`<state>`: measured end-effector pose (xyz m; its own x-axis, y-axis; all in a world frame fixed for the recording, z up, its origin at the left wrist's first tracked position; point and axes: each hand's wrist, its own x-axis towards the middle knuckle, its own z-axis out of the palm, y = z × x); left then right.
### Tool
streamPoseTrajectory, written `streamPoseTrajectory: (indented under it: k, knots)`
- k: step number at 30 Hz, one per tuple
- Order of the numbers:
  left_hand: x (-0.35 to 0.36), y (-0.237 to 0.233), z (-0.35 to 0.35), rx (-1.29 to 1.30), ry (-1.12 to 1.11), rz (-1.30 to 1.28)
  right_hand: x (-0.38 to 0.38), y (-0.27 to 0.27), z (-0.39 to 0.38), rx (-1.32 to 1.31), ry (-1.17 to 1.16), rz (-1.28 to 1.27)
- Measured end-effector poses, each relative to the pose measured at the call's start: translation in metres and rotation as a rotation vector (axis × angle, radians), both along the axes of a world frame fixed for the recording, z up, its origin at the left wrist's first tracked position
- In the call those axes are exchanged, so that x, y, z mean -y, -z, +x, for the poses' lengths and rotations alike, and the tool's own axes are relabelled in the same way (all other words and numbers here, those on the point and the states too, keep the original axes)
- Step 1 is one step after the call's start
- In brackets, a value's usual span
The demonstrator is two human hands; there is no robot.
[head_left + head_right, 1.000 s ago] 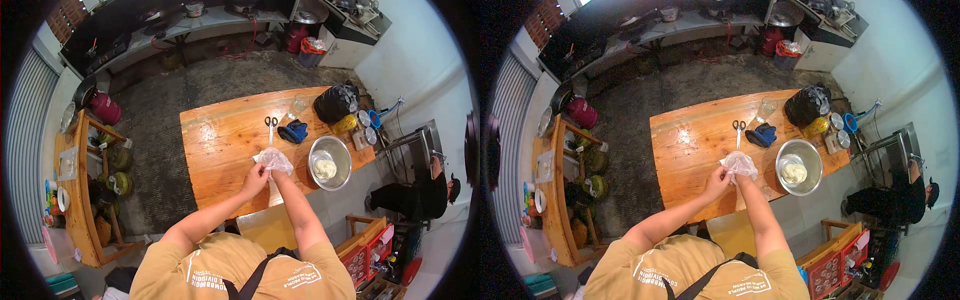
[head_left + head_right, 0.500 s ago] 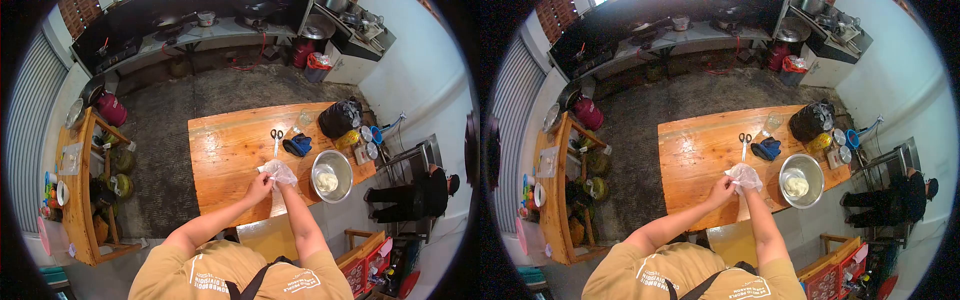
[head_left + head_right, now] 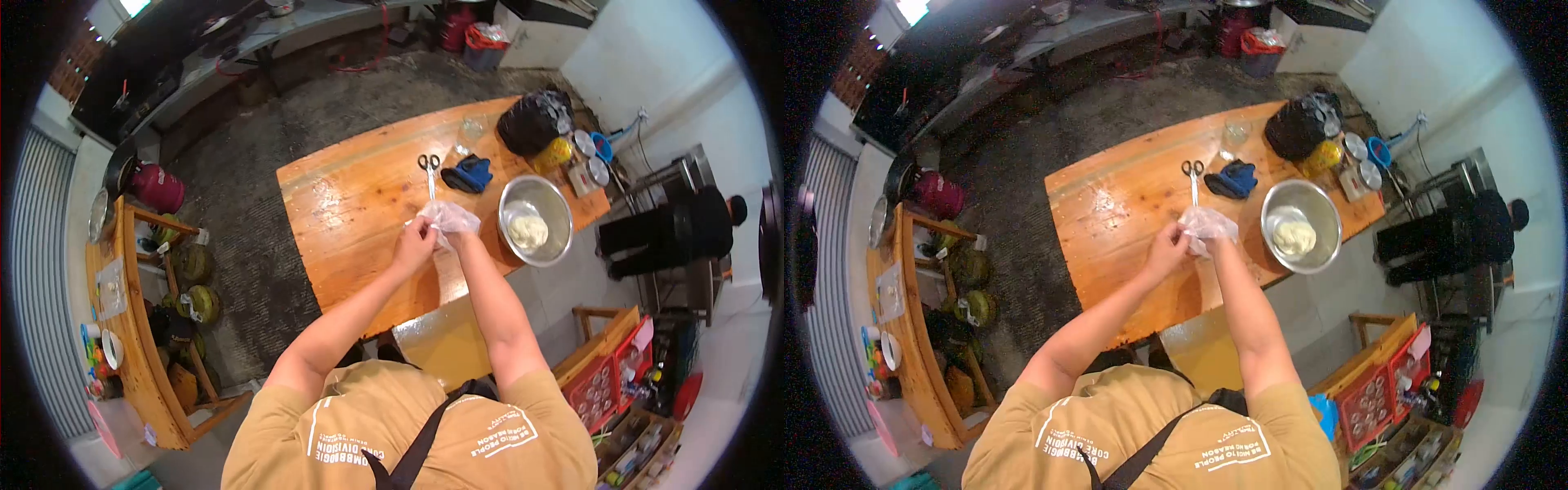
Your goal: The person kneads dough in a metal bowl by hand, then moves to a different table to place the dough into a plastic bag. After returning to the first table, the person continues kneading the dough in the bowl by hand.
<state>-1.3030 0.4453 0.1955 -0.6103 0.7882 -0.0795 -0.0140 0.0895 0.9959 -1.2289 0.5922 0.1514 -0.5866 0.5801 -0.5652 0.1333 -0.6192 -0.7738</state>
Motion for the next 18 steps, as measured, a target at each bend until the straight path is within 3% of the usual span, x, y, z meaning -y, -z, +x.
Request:
streamPoseTrajectory:
  k: [2, 3, 6, 8, 12, 16, 18]
  knots:
    - [-0.003, 0.000, -0.003, -0.051, 0.009, -0.017, -0.011, -0.001, -0.010, -0.073, 0.065, -0.179]
    - [-0.003, -0.008, -0.003, -0.015, 0.012, -0.017, -0.028, 0.050, -0.010, -0.168, 0.061, -0.196]
    - [-0.006, -0.021, -0.005, 0.000, 0.043, -0.029, -0.025, 0.023, -0.008, -0.222, -0.003, -0.283]
    - [-0.007, -0.027, -0.005, 0.058, 0.055, 0.004, -0.016, -0.006, -0.007, -0.139, 0.135, -0.256]
    - [-0.014, -0.022, -0.015, -0.057, 0.078, -0.041, -0.012, -0.028, -0.004, -0.177, 0.087, -0.277]
    - [-0.014, -0.025, -0.023, -0.047, 0.108, 0.010, 0.000, -0.082, 0.008, -0.233, 0.108, -0.279]
    - [-0.013, -0.023, -0.029, -0.028, 0.151, -0.006, -0.001, -0.084, 0.026, -0.420, 0.052, -0.412]
